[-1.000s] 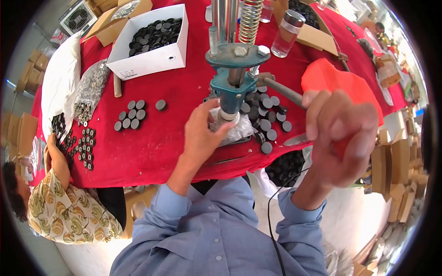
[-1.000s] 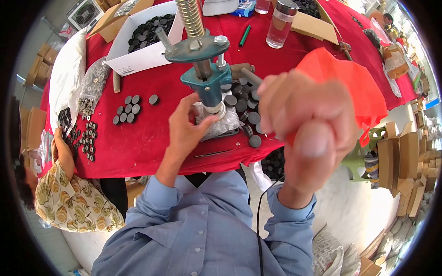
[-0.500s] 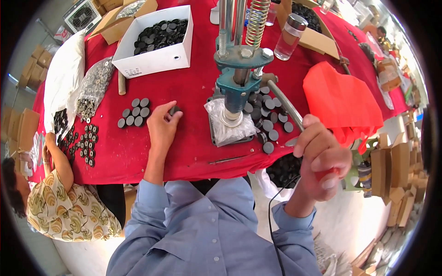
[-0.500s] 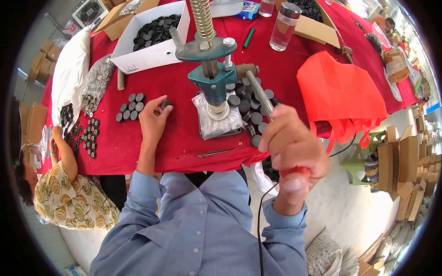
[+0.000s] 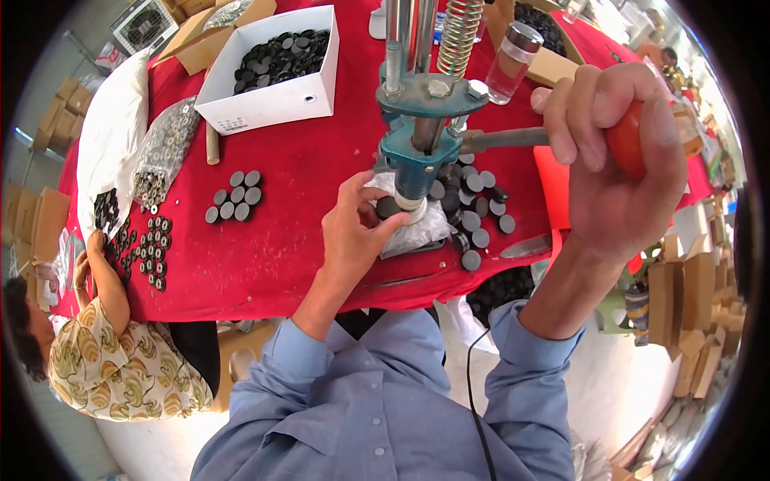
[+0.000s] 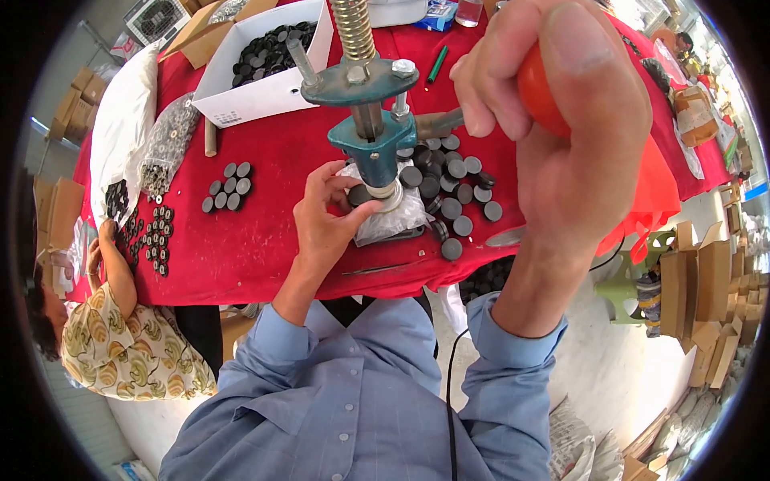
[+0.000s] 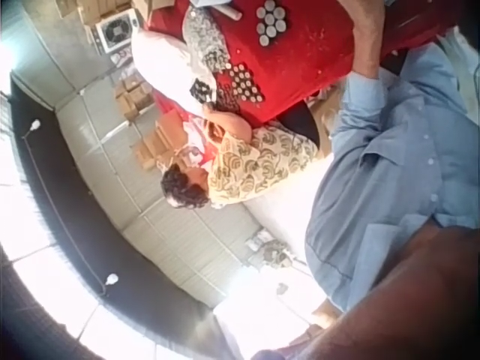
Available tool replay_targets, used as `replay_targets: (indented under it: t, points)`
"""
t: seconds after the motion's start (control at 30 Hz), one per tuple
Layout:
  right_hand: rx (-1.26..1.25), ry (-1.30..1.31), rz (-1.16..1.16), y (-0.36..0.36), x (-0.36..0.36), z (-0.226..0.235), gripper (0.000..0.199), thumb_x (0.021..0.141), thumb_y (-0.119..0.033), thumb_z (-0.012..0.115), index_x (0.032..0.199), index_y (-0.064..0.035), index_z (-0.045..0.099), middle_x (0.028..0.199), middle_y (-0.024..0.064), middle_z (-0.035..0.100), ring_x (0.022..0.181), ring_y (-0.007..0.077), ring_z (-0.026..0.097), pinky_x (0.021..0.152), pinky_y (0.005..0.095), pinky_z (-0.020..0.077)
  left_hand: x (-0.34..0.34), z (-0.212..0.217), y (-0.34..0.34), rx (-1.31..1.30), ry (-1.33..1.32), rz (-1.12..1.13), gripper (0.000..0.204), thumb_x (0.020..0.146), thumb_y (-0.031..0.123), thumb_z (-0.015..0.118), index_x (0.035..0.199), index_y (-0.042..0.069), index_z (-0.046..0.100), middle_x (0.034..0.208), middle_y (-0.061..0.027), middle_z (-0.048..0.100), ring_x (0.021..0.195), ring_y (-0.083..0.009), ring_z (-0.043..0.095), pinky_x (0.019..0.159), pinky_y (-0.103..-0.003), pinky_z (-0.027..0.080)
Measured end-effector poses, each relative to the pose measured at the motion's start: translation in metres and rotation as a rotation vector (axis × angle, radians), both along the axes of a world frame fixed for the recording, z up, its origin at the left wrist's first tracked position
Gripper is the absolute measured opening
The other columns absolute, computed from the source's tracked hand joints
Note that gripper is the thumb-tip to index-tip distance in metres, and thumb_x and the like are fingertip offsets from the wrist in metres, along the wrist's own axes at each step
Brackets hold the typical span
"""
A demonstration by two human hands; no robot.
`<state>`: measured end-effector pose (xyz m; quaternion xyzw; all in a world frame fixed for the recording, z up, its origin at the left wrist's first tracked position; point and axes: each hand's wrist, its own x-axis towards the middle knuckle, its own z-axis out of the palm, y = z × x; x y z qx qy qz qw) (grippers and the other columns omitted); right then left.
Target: The person assembles metal rings and plastic caps using a manual press machine.
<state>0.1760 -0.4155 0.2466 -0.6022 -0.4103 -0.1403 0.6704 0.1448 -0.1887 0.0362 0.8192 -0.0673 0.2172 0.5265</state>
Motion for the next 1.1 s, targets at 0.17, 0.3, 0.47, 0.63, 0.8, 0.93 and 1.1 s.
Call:
replay_targets:
  t: [0.17, 0.3, 0.47, 0.63, 0.8, 0.93, 1.1]
  points:
    - [0.022, -0.001, 0.027, 0.001, 0.001, 0.0, 0.037, 0.108, -0.036, 0.037, 0.091, -0.0057, 0.052, 0.066, 0.002, 0.042, 0.063, 0.0155, 0.044, 0.08, 0.0359, 0.0444, 0.01, -0.007, -0.017, -0.057, 0.012, -0.051, 0.079, 0.072, 0.017, 0.095, 0.134, 0.001, 0.049, 0.099, -0.0115, 0.073, 0.065, -0.0136, 0.061, 0.058, -0.027, 0.052]
    - [0.049, 0.0, -0.003, 0.005, -0.002, -0.003, 0.037, 0.109, -0.036, 0.037, 0.091, -0.0063, 0.051, 0.067, 0.0017, 0.042, 0.064, 0.0155, 0.044, 0.083, 0.0377, 0.0451, 0.012, -0.01, -0.022, -0.047, 0.017, -0.05, 0.081, 0.071, 0.017, 0.095, 0.136, 0.001, 0.048, 0.104, -0.0132, 0.072, 0.066, -0.0144, 0.062, 0.059, -0.028, 0.052]
    - [0.052, -0.02, 0.018, -0.002, -0.01, -0.012, 0.035, 0.107, -0.038, 0.041, 0.092, -0.0074, 0.05, 0.069, 0.0018, 0.041, 0.064, 0.0165, 0.045, 0.086, 0.0434, 0.0441, 0.003, 0.005, -0.012, 0.009, -0.049, -0.047, 0.069, 0.071, 0.02, 0.095, 0.127, 0.002, 0.059, 0.107, -0.0109, 0.071, 0.072, -0.0177, 0.063, 0.066, -0.031, 0.054]
    - [0.191, -0.07, -0.088, 0.005, -0.051, -0.054, 0.037, 0.1, -0.044, 0.06, 0.087, -0.0092, 0.054, 0.065, 0.0026, 0.047, 0.06, 0.0193, 0.053, 0.081, 0.0458, 0.0437, 0.016, 0.0, 0.081, 0.404, -0.216, 0.236, 0.03, 0.084, 0.012, 0.082, 0.11, 0.004, 0.07, 0.113, -0.0142, 0.07, 0.106, -0.0321, 0.064, 0.09, -0.041, 0.052]
    - [0.238, -0.133, -0.238, 0.007, -0.092, -0.118, 0.033, 0.097, -0.043, 0.062, 0.087, -0.0137, 0.049, 0.069, 0.0012, 0.042, 0.071, 0.0218, 0.052, 0.101, 0.0535, 0.0355, 0.021, -0.019, 0.159, 0.835, -0.053, 0.446, 0.03, 0.087, 0.01, 0.075, 0.116, 0.005, 0.071, 0.126, -0.0157, 0.065, 0.109, -0.037, 0.059, 0.093, -0.046, 0.049]
    - [0.236, -0.12, -0.255, 0.004, -0.091, -0.117, 0.035, 0.096, -0.045, 0.063, 0.086, -0.014, 0.05, 0.068, 0.0013, 0.043, 0.072, 0.0226, 0.053, 0.105, 0.0553, 0.0333, 0.023, -0.026, 0.173, 0.851, -0.083, 0.388, 0.031, 0.088, 0.011, 0.075, 0.118, 0.004, 0.071, 0.125, -0.0165, 0.065, 0.109, -0.0373, 0.06, 0.093, -0.046, 0.05]
    - [0.119, -0.113, -0.199, -0.001, -0.085, -0.103, 0.035, 0.096, -0.044, 0.062, 0.086, -0.0133, 0.051, 0.067, 0.0019, 0.046, 0.072, 0.0227, 0.054, 0.101, 0.0542, 0.0348, 0.028, -0.022, 0.177, 0.721, 0.001, 0.46, 0.035, 0.087, 0.011, 0.077, 0.121, 0.004, 0.072, 0.118, -0.0157, 0.069, 0.106, -0.0355, 0.064, 0.09, -0.045, 0.053]
